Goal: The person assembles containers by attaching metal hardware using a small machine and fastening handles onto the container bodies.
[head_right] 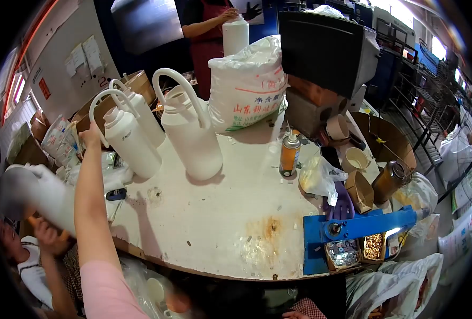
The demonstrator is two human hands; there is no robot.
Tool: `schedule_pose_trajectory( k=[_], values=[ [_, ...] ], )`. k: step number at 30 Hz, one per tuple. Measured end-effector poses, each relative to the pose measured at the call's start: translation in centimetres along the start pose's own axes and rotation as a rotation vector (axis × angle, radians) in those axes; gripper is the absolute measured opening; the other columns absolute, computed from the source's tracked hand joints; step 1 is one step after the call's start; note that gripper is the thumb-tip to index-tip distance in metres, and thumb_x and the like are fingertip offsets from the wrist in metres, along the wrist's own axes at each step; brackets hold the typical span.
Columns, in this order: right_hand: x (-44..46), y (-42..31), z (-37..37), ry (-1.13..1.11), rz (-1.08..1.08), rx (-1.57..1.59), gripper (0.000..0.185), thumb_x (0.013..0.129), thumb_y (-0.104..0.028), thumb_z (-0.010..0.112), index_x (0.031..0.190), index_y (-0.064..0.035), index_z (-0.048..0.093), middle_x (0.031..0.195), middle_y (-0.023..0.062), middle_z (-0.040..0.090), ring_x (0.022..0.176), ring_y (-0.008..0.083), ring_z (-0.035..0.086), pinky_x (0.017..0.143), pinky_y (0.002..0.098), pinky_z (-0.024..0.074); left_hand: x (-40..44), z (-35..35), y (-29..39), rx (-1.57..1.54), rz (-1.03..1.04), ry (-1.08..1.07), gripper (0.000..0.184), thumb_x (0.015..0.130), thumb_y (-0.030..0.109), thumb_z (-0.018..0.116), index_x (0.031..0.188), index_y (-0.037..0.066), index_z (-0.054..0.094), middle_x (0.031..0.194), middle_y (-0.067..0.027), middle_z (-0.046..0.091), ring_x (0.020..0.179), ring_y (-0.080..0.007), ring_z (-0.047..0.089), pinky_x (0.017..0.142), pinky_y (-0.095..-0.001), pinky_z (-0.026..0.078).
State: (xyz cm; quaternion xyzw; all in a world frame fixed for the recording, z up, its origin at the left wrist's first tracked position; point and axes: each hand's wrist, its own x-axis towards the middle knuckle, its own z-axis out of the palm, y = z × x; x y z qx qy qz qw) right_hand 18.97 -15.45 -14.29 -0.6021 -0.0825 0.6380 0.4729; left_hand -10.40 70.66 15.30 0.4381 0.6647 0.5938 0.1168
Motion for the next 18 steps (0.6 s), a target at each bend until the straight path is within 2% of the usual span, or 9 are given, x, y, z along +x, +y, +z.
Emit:
schedule_pose_trajectory(
  k=[2, 3, 5, 6, 8, 10, 12, 17, 18],
  values=[
    [0.5, 0.8, 0.0, 0.044, -0.068, -0.202, 0.036, 0.098, -0.023, 0.065, 0.127, -0.0019, 0.060, 0.107, 0.0091, 0.068, 0.095, 0.0156, 0.064, 0.084, 0.0318, 0.0517, 6.5, 2.4, -2.7, 0.068, 0.138, 0.152, 0.110, 0.078, 0.052, 0.072, 0.146, -0.017, 0.020, 0.149, -0.0348, 0.037, 0.141, -0.0424, 0.037, 0.116, -0.0409, 0.032],
    [1.0, 1.6, -0.2, 0.049, -0.016, -0.101, 0.039, 0.097, -0.022, 0.066, 0.129, -0.0018, 0.058, 0.105, 0.0071, 0.068, 0.098, 0.0163, 0.063, 0.088, 0.0325, 0.0506, 6.5, 1.4, -1.3, 0.059, 0.147, 0.084, 0.114, 0.077, 0.053, 0.074, 0.146, -0.018, 0.017, 0.150, -0.0359, 0.035, 0.140, -0.0429, 0.038, 0.116, -0.0407, 0.033],
    [1.7, 1.8, 0.3, 0.108, 0.006, -0.037, 0.042, 0.093, -0.022, 0.069, 0.126, 0.0009, 0.060, 0.109, 0.0123, 0.068, 0.100, 0.0220, 0.063, 0.089, 0.0342, 0.0508, 12.4, 3.2, -3.1, 0.034, 0.331, 0.109, 0.106, 0.078, 0.052, 0.075, 0.143, -0.018, 0.030, 0.144, -0.0342, 0.044, 0.135, -0.0426, 0.045, 0.113, -0.0420, 0.034],
    [1.6, 1.7, 0.5, 0.161, 0.035, 0.017, 0.045, 0.088, -0.022, 0.072, 0.123, 0.0035, 0.062, 0.114, 0.0176, 0.068, 0.102, 0.0276, 0.064, 0.090, 0.0359, 0.0510, 19.8, 4.4, -5.6, 0.152, 0.449, -0.295, 0.077, 0.085, 0.046, 0.071, 0.134, -0.011, 0.053, 0.129, -0.0244, 0.061, 0.123, -0.0353, 0.056, 0.106, -0.0404, 0.039],
    [1.8, 1.1, 1.1, 0.142, 0.025, 0.015, 0.044, 0.090, -0.022, 0.071, 0.125, 0.0024, 0.061, 0.112, 0.0155, 0.068, 0.101, 0.0252, 0.064, 0.089, 0.0352, 0.0511, 9.8, 1.2, -1.0, -0.224, 0.316, -0.544, 0.054, 0.090, 0.040, 0.069, 0.123, -0.003, 0.066, 0.115, -0.0154, 0.069, 0.114, -0.0264, 0.060, 0.099, -0.0365, 0.042],
    [1.9, 0.2, 1.9, 0.079, -0.006, -0.004, 0.041, 0.093, -0.022, 0.069, 0.127, 0.0003, 0.059, 0.108, 0.0115, 0.068, 0.098, 0.0203, 0.064, 0.087, 0.0337, 0.0513, 6.0, 1.4, -1.4, -0.245, 0.362, -0.422, 0.038, 0.090, 0.035, 0.071, 0.107, 0.001, 0.070, 0.085, -0.0023, 0.064, 0.077, -0.0142, 0.058, 0.071, -0.0300, 0.045],
    [1.5, -0.1, 2.3, 0.010, -0.050, -0.027, 0.039, 0.097, -0.022, 0.066, 0.129, -0.0019, 0.057, 0.104, 0.0074, 0.068, 0.096, 0.0155, 0.063, 0.085, 0.0321, 0.0514, -2.1, -0.7, 0.7, -0.278, 0.308, -0.394, 0.031, 0.091, 0.033, 0.072, 0.092, 0.003, 0.067, 0.071, 0.0011, 0.057, 0.059, -0.0108, 0.049, 0.057, -0.0290, 0.039],
    [0.6, -3.6, 5.6, -0.140, -0.283, -0.199, 0.033, 0.094, -0.016, 0.069, 0.120, 0.0009, 0.058, 0.097, 0.0104, 0.069, 0.089, 0.0152, 0.064, 0.076, 0.0305, 0.0540, -19.5, -12.9, 6.9, -0.381, 0.314, -0.200, 0.031, 0.094, 0.034, 0.070, 0.080, 0.008, 0.058, 0.060, 0.0040, 0.046, 0.049, -0.0073, 0.042, 0.046, -0.0257, 0.032],
    [-0.8, -5.4, 6.4, -0.173, -0.168, -0.101, 0.027, 0.094, -0.015, 0.069, 0.114, 0.0020, 0.062, 0.098, 0.0118, 0.069, 0.087, 0.0184, 0.064, 0.078, 0.0327, 0.0535, -21.9, -16.8, 8.2, -0.522, 0.273, -0.302, 0.033, 0.095, 0.035, 0.069, 0.078, 0.011, 0.054, 0.061, 0.0046, 0.044, 0.049, -0.0063, 0.040, 0.045, -0.0250, 0.031]
  ],
)
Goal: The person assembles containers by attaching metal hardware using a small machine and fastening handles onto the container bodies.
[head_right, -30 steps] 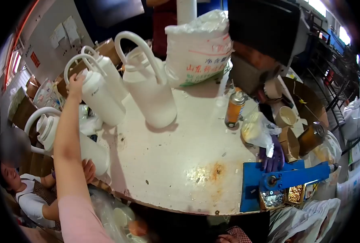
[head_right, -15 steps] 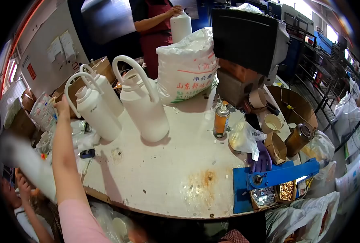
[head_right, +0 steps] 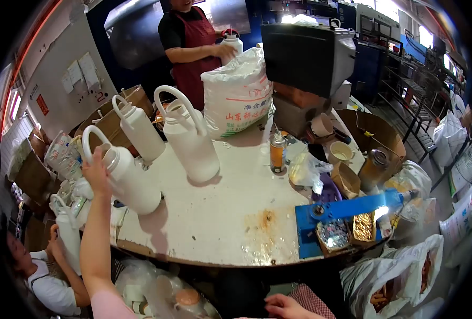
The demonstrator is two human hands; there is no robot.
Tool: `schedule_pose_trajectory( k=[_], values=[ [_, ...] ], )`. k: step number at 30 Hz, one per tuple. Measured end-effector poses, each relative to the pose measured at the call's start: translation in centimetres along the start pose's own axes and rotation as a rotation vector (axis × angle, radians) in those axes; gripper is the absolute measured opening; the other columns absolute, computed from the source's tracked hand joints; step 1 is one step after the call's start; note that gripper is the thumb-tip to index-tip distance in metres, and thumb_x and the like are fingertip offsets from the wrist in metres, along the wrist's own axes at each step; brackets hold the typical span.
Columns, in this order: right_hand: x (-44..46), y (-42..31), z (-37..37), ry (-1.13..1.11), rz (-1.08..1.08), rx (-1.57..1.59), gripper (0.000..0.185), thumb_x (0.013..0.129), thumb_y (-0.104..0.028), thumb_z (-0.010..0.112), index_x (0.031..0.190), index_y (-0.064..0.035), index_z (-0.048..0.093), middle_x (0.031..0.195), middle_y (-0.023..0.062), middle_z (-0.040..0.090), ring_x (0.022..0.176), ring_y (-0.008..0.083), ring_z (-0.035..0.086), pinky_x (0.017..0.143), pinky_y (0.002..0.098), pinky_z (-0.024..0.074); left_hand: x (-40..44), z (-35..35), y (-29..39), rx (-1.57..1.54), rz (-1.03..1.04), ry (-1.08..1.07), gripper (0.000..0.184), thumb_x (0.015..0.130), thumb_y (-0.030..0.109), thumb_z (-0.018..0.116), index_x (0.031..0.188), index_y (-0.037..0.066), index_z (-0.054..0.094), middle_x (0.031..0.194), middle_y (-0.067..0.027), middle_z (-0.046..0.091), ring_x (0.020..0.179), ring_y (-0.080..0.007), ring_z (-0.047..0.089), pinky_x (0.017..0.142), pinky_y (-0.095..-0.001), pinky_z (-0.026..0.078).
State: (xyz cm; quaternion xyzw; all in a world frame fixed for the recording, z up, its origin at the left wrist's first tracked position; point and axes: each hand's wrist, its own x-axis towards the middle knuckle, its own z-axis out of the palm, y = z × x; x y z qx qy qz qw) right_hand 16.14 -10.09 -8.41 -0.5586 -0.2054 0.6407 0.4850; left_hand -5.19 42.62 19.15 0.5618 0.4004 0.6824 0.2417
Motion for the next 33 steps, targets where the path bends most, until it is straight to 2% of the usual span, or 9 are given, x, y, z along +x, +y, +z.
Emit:
schedule_pose_trajectory(
  k=[9, 13, 17, 22, 24, 26, 28, 29, 33],
  values=[
    [0.4, -3.2, 2.9, 0.060, -0.530, 0.001, 0.062, 0.105, -0.042, 0.044, 0.152, -0.0046, 0.027, 0.149, 0.0166, 0.045, 0.136, 0.0258, 0.043, 0.116, 0.0418, 0.0292, -19.6, -16.7, 20.0, -0.517, 0.204, -0.227, 0.059, 0.101, 0.059, 0.042, 0.068, 0.010, 0.041, 0.057, 0.0022, 0.034, 0.042, -0.0098, 0.028, 0.038, -0.0238, 0.022],
    [-2.3, -3.8, -0.3, -0.134, -0.075, 0.268, 0.080, 0.104, -0.064, 0.015, 0.151, -0.0002, 0.030, 0.143, 0.0187, 0.053, 0.135, 0.0320, 0.047, 0.117, 0.0465, 0.0273, -27.7, -16.8, 23.7, -0.725, 0.290, -0.623, 0.075, 0.096, 0.071, 0.041, 0.054, 0.009, 0.043, 0.048, 0.0008, 0.038, 0.038, -0.0119, 0.036, 0.035, -0.0253, 0.030],
    [-6.5, 0.0, -4.8, -0.113, 0.033, 0.521, 0.036, 0.100, -0.027, 0.057, 0.123, 0.0009, 0.061, 0.115, 0.0135, 0.069, 0.104, 0.0285, 0.067, 0.093, 0.0458, 0.0524, -32.2, -14.4, 24.7, -0.850, 0.061, -0.864, 0.075, 0.096, 0.071, 0.042, 0.057, 0.007, 0.047, 0.051, -0.0013, 0.044, 0.038, -0.0140, 0.041, 0.039, -0.0291, 0.040],
    [-14.3, -0.5, -11.2, 0.158, -0.648, 0.633, 0.027, 0.093, -0.012, 0.066, 0.116, 0.0027, 0.065, 0.112, 0.0140, 0.071, 0.102, 0.0251, 0.069, 0.093, 0.0392, 0.0547, -30.4, -14.1, 21.2, -0.249, -0.276, -1.734, 0.016, 0.087, 0.017, 0.063, 0.078, 0.003, 0.064, 0.080, -0.0072, 0.065, 0.079, -0.0241, 0.063, 0.096, -0.0419, 0.047],
    [-16.4, 1.2, -11.5, 0.362, -0.696, 0.299, 0.032, 0.092, -0.011, 0.067, 0.120, 0.0039, 0.064, 0.110, 0.0086, 0.071, 0.101, 0.0181, 0.066, 0.092, 0.0334, 0.0515, -34.1, -13.8, 20.4, 0.184, -0.571, -1.656, 0.021, 0.089, 0.015, 0.062, 0.106, 0.001, 0.063, 0.099, -0.0093, 0.066, 0.092, -0.0245, 0.063, 0.099, -0.0377, 0.046],
    [-18.0, 4.1, -11.1, 0.455, -0.540, -0.106, 0.029, 0.094, -0.012, 0.067, 0.118, 0.0037, 0.065, 0.109, 0.0044, 0.070, 0.099, 0.0122, 0.062, 0.090, 0.0301, 0.0494, -38.7, -14.5, 16.5, 0.662, -0.197, -1.637, 0.053, 0.093, 0.022, 0.064, 0.137, 0.002, 0.043, 0.117, -0.0170, 0.063, 0.114, -0.0284, 0.060, 0.099, -0.0380, 0.046],
    [-19.2, 6.1, -10.8, 0.333, -0.496, 0.251, 0.024, 0.097, -0.013, 0.063, 0.114, 0.0041, 0.066, 0.108, 0.0028, 0.069, 0.098, 0.0114, 0.061, 0.089, 0.0287, 0.0484, -43.8, -16.7, 12.2, 0.628, -0.252, -1.563, 0.060, 0.094, 0.026, 0.064, 0.142, 0.002, 0.038, 0.122, -0.0222, 0.061, 0.117, -0.0329, 0.059, 0.101, -0.0383, 0.045],
    [-19.7, 7.2, -11.8, 0.373, -0.438, 0.172, 0.024, 0.099, -0.015, 0.060, 0.113, 0.0040, 0.066, 0.107, 0.0023, 0.069, 0.097, 0.0115, 0.061, 0.089, 0.0285, 0.0484, -46.2, -17.5, 11.1, 0.551, -0.724, -1.521, 0.069, 0.094, 0.032, 0.065, 0.146, 0.003, 0.032, 0.130, -0.0222, 0.055, 0.120, -0.0314, 0.056, 0.103, -0.0382, 0.043],
    [-20.0, 5.2, -17.5, 0.703, -0.296, -0.191, 0.025, 0.101, -0.018, 0.054, 0.091, 0.0018, 0.065, 0.084, 0.0002, 0.065, 0.079, 0.0086, 0.058, 0.074, 0.0269, 0.0470, -53.2, -18.0, 10.4, 0.112, -0.662, -1.150, 0.057, 0.101, 0.035, 0.053, 0.147, 0.009, 0.032, 0.134, -0.0139, 0.048, 0.123, -0.0233, 0.048, 0.104, -0.0371, 0.040]
  ],
)
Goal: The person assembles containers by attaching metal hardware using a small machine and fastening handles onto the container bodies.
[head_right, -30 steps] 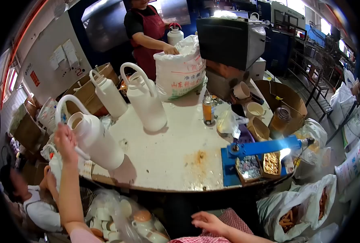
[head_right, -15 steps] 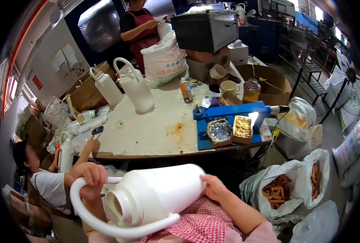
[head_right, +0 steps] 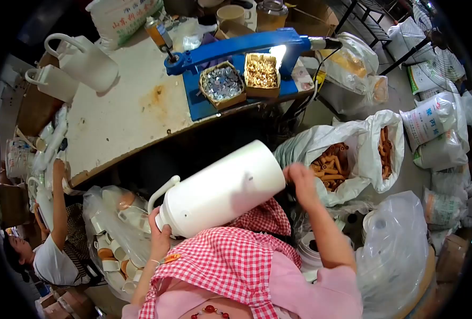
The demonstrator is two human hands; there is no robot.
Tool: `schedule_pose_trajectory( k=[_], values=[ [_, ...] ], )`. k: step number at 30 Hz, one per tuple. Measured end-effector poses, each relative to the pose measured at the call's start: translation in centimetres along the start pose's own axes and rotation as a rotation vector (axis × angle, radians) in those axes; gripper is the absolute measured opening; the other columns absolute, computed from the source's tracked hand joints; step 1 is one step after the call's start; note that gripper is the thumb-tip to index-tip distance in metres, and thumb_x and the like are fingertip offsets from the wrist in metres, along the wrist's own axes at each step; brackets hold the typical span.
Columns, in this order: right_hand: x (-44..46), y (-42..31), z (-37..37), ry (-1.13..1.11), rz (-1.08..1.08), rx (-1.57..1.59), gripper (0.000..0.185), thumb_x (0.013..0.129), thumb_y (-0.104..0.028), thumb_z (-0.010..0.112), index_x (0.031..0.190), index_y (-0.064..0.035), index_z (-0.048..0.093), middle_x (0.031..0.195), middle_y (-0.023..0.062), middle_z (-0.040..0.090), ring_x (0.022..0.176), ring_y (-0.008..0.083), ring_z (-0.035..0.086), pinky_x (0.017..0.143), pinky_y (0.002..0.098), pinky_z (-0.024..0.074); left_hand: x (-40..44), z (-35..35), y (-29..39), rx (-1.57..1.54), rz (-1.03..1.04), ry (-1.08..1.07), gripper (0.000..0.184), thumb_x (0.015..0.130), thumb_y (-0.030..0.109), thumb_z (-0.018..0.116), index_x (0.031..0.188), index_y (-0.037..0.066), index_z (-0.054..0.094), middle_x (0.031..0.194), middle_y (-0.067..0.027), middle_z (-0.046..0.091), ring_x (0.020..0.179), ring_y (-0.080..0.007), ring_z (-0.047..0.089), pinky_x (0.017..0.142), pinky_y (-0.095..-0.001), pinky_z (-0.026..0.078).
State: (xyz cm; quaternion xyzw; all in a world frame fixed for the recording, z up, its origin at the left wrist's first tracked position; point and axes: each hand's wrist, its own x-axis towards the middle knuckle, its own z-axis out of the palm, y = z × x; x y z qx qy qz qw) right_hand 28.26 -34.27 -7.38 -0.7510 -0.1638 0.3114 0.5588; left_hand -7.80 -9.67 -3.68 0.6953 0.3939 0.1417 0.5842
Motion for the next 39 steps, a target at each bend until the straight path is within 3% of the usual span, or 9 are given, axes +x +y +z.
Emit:
schedule_pose_trajectory(
  k=[3, 5, 7, 9, 12, 17, 19, 32, 39],
  values=[
    [6.1, -6.8, 0.9, 0.114, -0.261, -0.034, 0.020, 0.097, -0.015, 0.062, 0.087, 0.0022, 0.065, 0.079, 0.0020, 0.063, 0.076, 0.0075, 0.057, 0.071, 0.0242, 0.0461, 1.7, -0.8, 0.5, -0.027, -0.157, 0.207, 0.048, 0.103, 0.033, 0.049, 0.143, 0.008, 0.039, 0.134, -0.0116, 0.048, 0.122, -0.0228, 0.048, 0.104, -0.0370, 0.040],
    [10.5, -10.9, 3.1, 0.030, -0.423, -0.156, 0.016, 0.094, -0.013, 0.065, 0.089, 0.0014, 0.068, 0.077, 0.0029, 0.065, 0.074, 0.0093, 0.059, 0.067, 0.0253, 0.0450, 2.8, -2.4, 1.4, -0.110, -0.137, 0.293, 0.039, 0.104, 0.025, 0.046, 0.138, 0.007, 0.047, 0.133, -0.0110, 0.050, 0.121, -0.0231, 0.048, 0.105, -0.0362, 0.038],
    [14.9, -14.2, 5.6, -0.001, -0.610, -0.402, 0.015, 0.092, -0.016, 0.067, 0.095, -0.0011, 0.070, 0.077, 0.0063, 0.065, 0.071, 0.0130, 0.062, 0.066, 0.0273, 0.0468, 3.8, -4.0, 3.4, 0.126, 0.021, 0.392, 0.044, 0.100, 0.026, 0.050, 0.138, 0.004, 0.048, 0.133, -0.0116, 0.051, 0.122, -0.0248, 0.048, 0.107, -0.0372, 0.036],
    [19.8, -14.3, 6.9, 0.092, -0.698, -0.609, 0.012, 0.087, -0.014, 0.068, 0.093, -0.0042, 0.071, 0.087, 0.0130, 0.070, 0.077, 0.0272, 0.068, 0.071, 0.0362, 0.0533, 4.1, -4.9, 3.4, 0.115, 0.058, 0.398, 0.048, 0.097, 0.028, 0.051, 0.138, 0.003, 0.048, 0.134, -0.0119, 0.051, 0.122, -0.0256, 0.048, 0.108, -0.0381, 0.036],
    [22.7, -13.9, 5.5, 0.354, -0.636, -0.833, 0.013, 0.087, -0.015, 0.066, 0.093, -0.0064, 0.073, 0.091, 0.0123, 0.071, 0.082, 0.0318, 0.069, 0.075, 0.0410, 0.0535, 3.6, -5.7, 1.6, 0.105, 0.079, 0.407, 0.056, 0.094, 0.033, 0.054, 0.139, 0.000, 0.047, 0.136, -0.0129, 0.050, 0.124, -0.0265, 0.048, 0.108, -0.0393, 0.035],
    [25.2, -12.4, 3.8, 0.332, -0.607, -0.984, 0.013, 0.086, -0.018, 0.067, 0.096, -0.0112, 0.073, 0.093, 0.0136, 0.072, 0.086, 0.0339, 0.068, 0.079, 0.0444, 0.0526, 5.1, -4.6, 1.0, -0.014, -0.003, 0.408, 0.058, 0.096, 0.038, 0.051, 0.139, 0.000, 0.048, 0.136, -0.0140, 0.051, 0.125, -0.0266, 0.049, 0.109, -0.0388, 0.035],
    [26.5, -12.1, 4.2, 0.344, -0.595, -1.110, 0.013, 0.086, -0.021, 0.070, 0.093, -0.0100, 0.073, 0.090, 0.0119, 0.071, 0.075, 0.0294, 0.067, 0.072, 0.0419, 0.0520, 6.5, -4.5, 1.6, -0.002, -0.007, 0.413, 0.057, 0.095, 0.038, 0.051, 0.138, 0.000, 0.049, 0.134, -0.0138, 0.052, 0.123, -0.0258, 0.050, 0.108, -0.0382, 0.036],
    [28.1, -11.5, 3.6, 0.196, -0.436, -0.965, 0.013, 0.085, -0.021, 0.072, 0.092, -0.0103, 0.073, 0.095, 0.0087, 0.069, 0.081, 0.0277, 0.068, 0.075, 0.0423, 0.0519, 7.7, -3.9, 2.3, 0.012, -0.022, 0.381, 0.061, 0.092, 0.041, 0.055, 0.136, -0.001, 0.050, 0.129, -0.0143, 0.053, 0.117, -0.0260, 0.053, 0.104, -0.0387, 0.039],
    [27.8, -11.1, 3.9, 0.263, -0.487, -1.087, 0.015, 0.086, -0.027, 0.069, 0.095, -0.0147, 0.071, 0.090, 0.0134, 0.070, 0.087, 0.0361, 0.068, 0.079, 0.0465, 0.0527, 7.7, -4.0, 0.7, -0.044, 0.001, 0.396, 0.057, 0.094, 0.039, 0.054, 0.136, 0.001, 0.052, 0.132, -0.0127, 0.055, 0.117, -0.0243, 0.055, 0.103, -0.0364, 0.041]
  ],
)
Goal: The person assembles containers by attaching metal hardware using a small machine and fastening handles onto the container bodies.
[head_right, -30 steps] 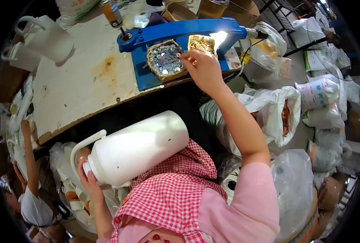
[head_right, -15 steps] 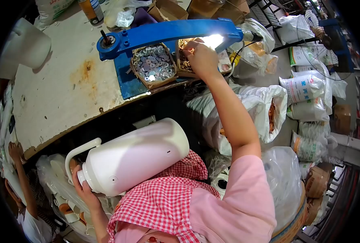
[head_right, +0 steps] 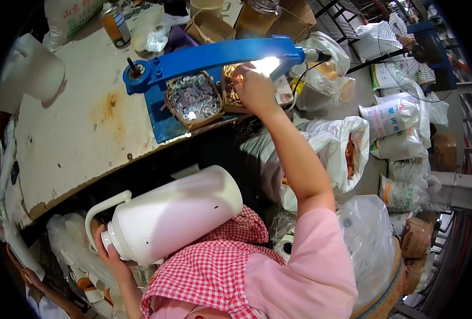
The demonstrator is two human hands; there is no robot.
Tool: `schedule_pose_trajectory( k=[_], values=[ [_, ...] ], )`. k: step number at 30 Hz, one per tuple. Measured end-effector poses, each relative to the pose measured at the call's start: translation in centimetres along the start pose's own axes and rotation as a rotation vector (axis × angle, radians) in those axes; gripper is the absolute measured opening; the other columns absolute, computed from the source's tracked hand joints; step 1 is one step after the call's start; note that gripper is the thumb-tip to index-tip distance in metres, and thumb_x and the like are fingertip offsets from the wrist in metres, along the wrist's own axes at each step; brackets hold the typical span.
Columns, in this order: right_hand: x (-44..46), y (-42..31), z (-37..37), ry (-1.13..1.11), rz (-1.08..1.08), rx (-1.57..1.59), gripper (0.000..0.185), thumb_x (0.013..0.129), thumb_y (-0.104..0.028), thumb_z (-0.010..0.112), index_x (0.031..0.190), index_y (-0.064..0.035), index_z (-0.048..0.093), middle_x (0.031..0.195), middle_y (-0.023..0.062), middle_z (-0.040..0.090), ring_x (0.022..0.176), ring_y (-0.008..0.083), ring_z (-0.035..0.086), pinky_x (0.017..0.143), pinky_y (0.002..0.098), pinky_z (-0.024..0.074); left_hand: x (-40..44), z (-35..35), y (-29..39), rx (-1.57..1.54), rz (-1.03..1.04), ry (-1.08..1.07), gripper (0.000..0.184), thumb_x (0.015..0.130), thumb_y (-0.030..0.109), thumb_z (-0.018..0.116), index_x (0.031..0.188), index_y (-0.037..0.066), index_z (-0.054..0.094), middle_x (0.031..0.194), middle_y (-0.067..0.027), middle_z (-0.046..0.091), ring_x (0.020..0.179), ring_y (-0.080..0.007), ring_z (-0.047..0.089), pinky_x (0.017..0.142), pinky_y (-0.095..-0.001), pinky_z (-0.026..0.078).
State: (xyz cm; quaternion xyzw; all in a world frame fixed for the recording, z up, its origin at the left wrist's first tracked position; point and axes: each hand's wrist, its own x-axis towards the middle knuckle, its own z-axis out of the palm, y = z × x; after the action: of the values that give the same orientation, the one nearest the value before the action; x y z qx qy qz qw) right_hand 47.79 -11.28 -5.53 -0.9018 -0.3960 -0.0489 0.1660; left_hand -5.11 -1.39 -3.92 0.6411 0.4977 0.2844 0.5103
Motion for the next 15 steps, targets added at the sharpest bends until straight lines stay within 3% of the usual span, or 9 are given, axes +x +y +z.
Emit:
schedule_pose_trajectory(
  k=[3, 5, 8, 9, 10, 12, 15],
  values=[
    [-0.1, -0.4, -0.6, 0.080, -0.042, 0.140, 0.014, 0.085, -0.025, 0.068, 0.091, -0.0126, 0.071, 0.085, 0.0140, 0.071, 0.083, 0.0349, 0.069, 0.076, 0.0453, 0.0533, 0.1, -0.2, 0.4, 0.005, -0.003, -0.020, 0.057, 0.093, 0.038, 0.055, 0.136, 0.001, 0.052, 0.133, -0.0129, 0.054, 0.118, -0.0241, 0.054, 0.103, -0.0369, 0.041],
    [-0.3, 0.2, -0.4, 0.091, 0.046, 0.327, 0.012, 0.082, -0.016, 0.069, 0.088, -0.0059, 0.070, 0.082, 0.0109, 0.071, 0.075, 0.0248, 0.071, 0.072, 0.0366, 0.0546, 0.1, -0.3, 0.6, 0.011, -0.015, -0.020, 0.057, 0.092, 0.038, 0.055, 0.136, 0.001, 0.051, 0.133, -0.0130, 0.054, 0.119, -0.0241, 0.054, 0.103, -0.0370, 0.041],
    [-0.5, 0.0, -1.0, 0.154, 0.073, 0.306, 0.014, 0.080, -0.015, 0.071, 0.087, -0.0034, 0.068, 0.079, 0.0100, 0.072, 0.072, 0.0212, 0.071, 0.069, 0.0334, 0.0549, 0.1, 0.0, 0.6, -0.042, -0.047, -0.015, 0.056, 0.087, 0.029, 0.056, 0.135, 0.000, 0.051, 0.133, -0.0133, 0.052, 0.119, -0.0257, 0.052, 0.106, -0.0382, 0.039],
    [-0.6, 0.4, -0.9, 0.176, 0.057, 0.330, 0.016, 0.080, -0.017, 0.072, 0.086, -0.0025, 0.068, 0.078, 0.0114, 0.071, 0.068, 0.0210, 0.069, 0.065, 0.0334, 0.0538, 0.2, 0.0, 0.6, -0.037, -0.038, -0.021, 0.056, 0.088, 0.031, 0.057, 0.135, 0.000, 0.052, 0.133, -0.0130, 0.053, 0.119, -0.0254, 0.052, 0.105, -0.0380, 0.039],
    [-0.6, 0.0, -1.4, 0.162, 0.103, 0.376, 0.015, 0.081, -0.016, 0.073, 0.085, -0.0020, 0.068, 0.076, 0.0076, 0.070, 0.065, 0.0155, 0.066, 0.063, 0.0304, 0.0514, 0.1, -0.2, 0.5, -0.030, -0.030, -0.030, 0.057, 0.088, 0.032, 0.057, 0.135, 0.000, 0.052, 0.133, -0.0126, 0.053, 0.119, -0.0251, 0.052, 0.105, -0.0378, 0.039],
    [-0.6, 0.4, -1.3, 0.117, 0.212, 0.714, 0.015, 0.080, -0.015, 0.074, 0.085, -0.0024, 0.069, 0.072, 0.0040, 0.068, 0.066, 0.0109, 0.062, 0.064, 0.0278, 0.0496, 0.0, -0.1, 0.6, -0.028, -0.008, -0.038, 0.057, 0.089, 0.035, 0.057, 0.135, 0.001, 0.051, 0.132, -0.0123, 0.053, 0.118, -0.0243, 0.053, 0.104, -0.0370, 0.040],
    [-1.5, -1.0, -2.7, 0.051, 0.202, 0.802, 0.015, 0.081, -0.012, 0.074, 0.087, -0.0002, 0.069, 0.072, 0.0007, 0.066, 0.065, 0.0071, 0.057, 0.064, 0.0253, 0.0474, 0.1, -0.1, 0.3, -0.026, 0.018, -0.037, 0.056, 0.090, 0.034, 0.055, 0.136, 0.002, 0.052, 0.131, -0.0116, 0.053, 0.116, -0.0232, 0.053, 0.102, -0.0357, 0.040]
  ],
)
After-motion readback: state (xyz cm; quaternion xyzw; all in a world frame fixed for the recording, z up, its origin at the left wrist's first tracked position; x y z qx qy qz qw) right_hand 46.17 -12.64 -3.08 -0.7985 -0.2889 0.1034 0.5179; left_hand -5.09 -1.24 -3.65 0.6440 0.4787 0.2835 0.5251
